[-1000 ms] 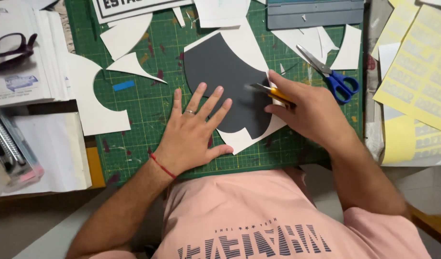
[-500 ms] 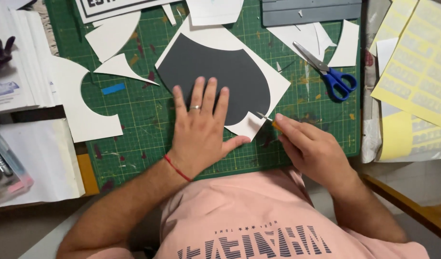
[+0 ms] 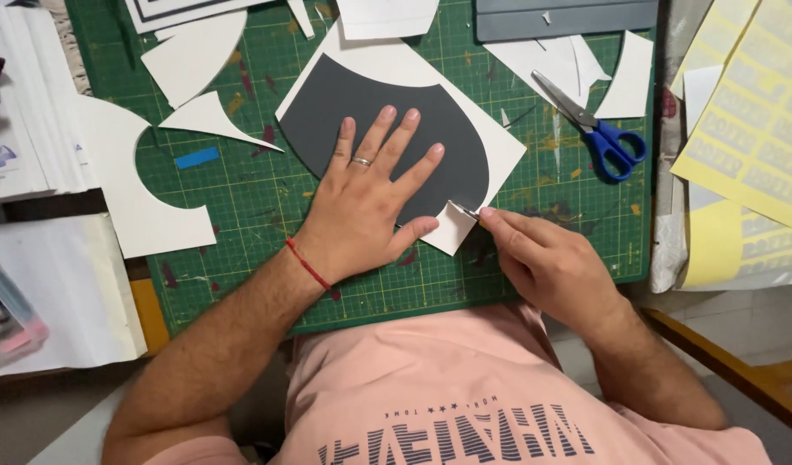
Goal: Using a utility knife to precisely cut a specific shape out of a board on a cutting mat.
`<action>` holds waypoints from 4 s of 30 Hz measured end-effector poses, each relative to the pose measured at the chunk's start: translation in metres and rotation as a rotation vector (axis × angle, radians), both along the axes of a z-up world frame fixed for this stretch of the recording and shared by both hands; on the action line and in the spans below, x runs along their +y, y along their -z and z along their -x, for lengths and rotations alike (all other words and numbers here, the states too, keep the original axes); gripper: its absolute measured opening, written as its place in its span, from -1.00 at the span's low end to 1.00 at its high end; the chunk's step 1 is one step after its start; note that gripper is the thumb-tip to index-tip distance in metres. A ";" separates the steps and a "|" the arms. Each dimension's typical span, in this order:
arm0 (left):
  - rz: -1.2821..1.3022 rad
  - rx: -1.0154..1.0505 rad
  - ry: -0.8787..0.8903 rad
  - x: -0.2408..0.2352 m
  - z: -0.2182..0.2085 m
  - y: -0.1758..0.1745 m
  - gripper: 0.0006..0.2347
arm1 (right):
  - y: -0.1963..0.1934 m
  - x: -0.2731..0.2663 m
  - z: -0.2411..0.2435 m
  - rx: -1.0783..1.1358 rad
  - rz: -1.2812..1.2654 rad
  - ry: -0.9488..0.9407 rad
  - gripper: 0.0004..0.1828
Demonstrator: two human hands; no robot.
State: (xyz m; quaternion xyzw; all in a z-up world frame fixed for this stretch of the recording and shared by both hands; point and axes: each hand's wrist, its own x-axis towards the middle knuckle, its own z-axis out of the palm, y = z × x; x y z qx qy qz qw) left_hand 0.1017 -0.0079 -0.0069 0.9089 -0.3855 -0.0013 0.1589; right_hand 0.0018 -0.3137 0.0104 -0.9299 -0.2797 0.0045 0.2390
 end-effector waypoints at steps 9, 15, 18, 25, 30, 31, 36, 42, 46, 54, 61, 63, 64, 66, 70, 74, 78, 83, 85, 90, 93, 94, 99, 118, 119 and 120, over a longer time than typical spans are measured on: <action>-0.010 0.000 0.007 0.000 0.000 0.000 -0.30 | -0.006 0.001 -0.003 0.018 0.021 -0.002 -0.43; -0.003 -0.008 0.004 0.000 0.000 0.000 -0.29 | -0.009 0.001 -0.004 0.024 0.049 -0.010 -0.40; -0.008 -0.007 0.000 0.000 0.000 -0.002 -0.29 | -0.013 0.001 -0.005 0.036 0.093 -0.017 -0.39; 0.005 -0.030 -0.004 0.000 0.001 0.000 -0.30 | -0.022 0.002 -0.007 0.083 0.161 -0.055 -0.29; 0.006 -0.046 -0.004 0.000 0.001 0.003 -0.27 | -0.047 0.017 -0.024 0.079 0.443 -0.169 -0.32; 0.009 -0.048 -0.006 0.000 0.001 0.004 -0.27 | -0.050 0.019 -0.025 0.077 0.446 -0.170 -0.32; 0.019 -0.019 -0.017 -0.001 0.001 0.007 -0.28 | -0.056 0.021 -0.031 0.127 0.436 -0.106 -0.26; 0.001 -0.012 -0.027 -0.002 0.001 0.011 -0.27 | -0.048 0.016 -0.027 0.122 0.418 -0.100 -0.37; -0.015 -0.001 -0.031 -0.003 0.001 0.011 -0.27 | -0.049 0.014 -0.026 0.131 0.480 -0.123 -0.30; -0.030 -0.004 -0.036 -0.004 0.000 0.011 -0.27 | -0.048 0.012 -0.024 0.159 0.457 -0.124 -0.31; -0.023 0.021 -0.033 -0.003 0.000 0.010 -0.28 | -0.049 0.012 -0.020 0.185 0.419 -0.090 -0.36; -0.021 0.013 -0.036 -0.003 0.000 0.010 -0.28 | -0.049 0.011 -0.020 0.185 0.425 -0.090 -0.36; -0.021 0.014 -0.037 -0.003 0.000 0.009 -0.28 | -0.049 0.011 -0.020 0.186 0.424 -0.091 -0.36; -0.043 0.024 -0.035 -0.003 0.000 0.009 -0.28 | -0.050 0.010 -0.019 0.175 0.427 -0.096 -0.36; -0.039 0.032 -0.036 -0.004 0.000 0.009 -0.29 | -0.047 0.007 -0.017 0.156 0.453 -0.105 -0.35; -0.033 0.028 -0.035 -0.003 0.000 0.009 -0.28 | -0.047 0.005 -0.015 0.182 0.410 -0.087 -0.38; -0.041 0.017 -0.038 -0.003 0.001 0.009 -0.28 | -0.047 0.003 -0.013 0.168 0.404 -0.096 -0.40; -0.041 0.006 -0.033 -0.003 0.000 0.010 -0.28 | -0.045 -0.004 -0.008 0.150 0.436 -0.094 -0.37; -0.034 0.000 -0.035 -0.003 0.001 0.010 -0.28 | -0.046 -0.006 -0.007 0.145 0.435 -0.097 -0.36; -0.044 0.003 -0.039 -0.003 0.001 0.010 -0.27 | -0.045 -0.013 -0.001 0.205 0.435 -0.068 -0.36; -0.033 0.000 -0.031 -0.003 0.000 0.010 -0.27 | -0.047 -0.016 0.002 0.221 0.424 -0.059 -0.38; -0.033 -0.003 -0.034 -0.003 0.000 0.010 -0.27 | -0.046 -0.018 0.003 0.218 0.425 -0.061 -0.38; 0.019 0.001 -0.032 -0.001 0.001 0.008 -0.24 | -0.047 -0.021 0.003 0.193 0.436 -0.062 -0.36; -0.027 -0.074 -0.016 -0.004 0.002 -0.001 0.14 | -0.037 -0.002 -0.008 0.207 0.141 0.053 -0.47; -0.015 -0.071 -0.012 -0.004 0.001 -0.001 0.13 | -0.034 0.002 -0.009 0.200 0.137 0.058 -0.48; -0.005 -0.064 -0.014 -0.003 0.002 -0.002 0.11 | -0.029 0.005 -0.010 0.195 0.132 0.057 -0.48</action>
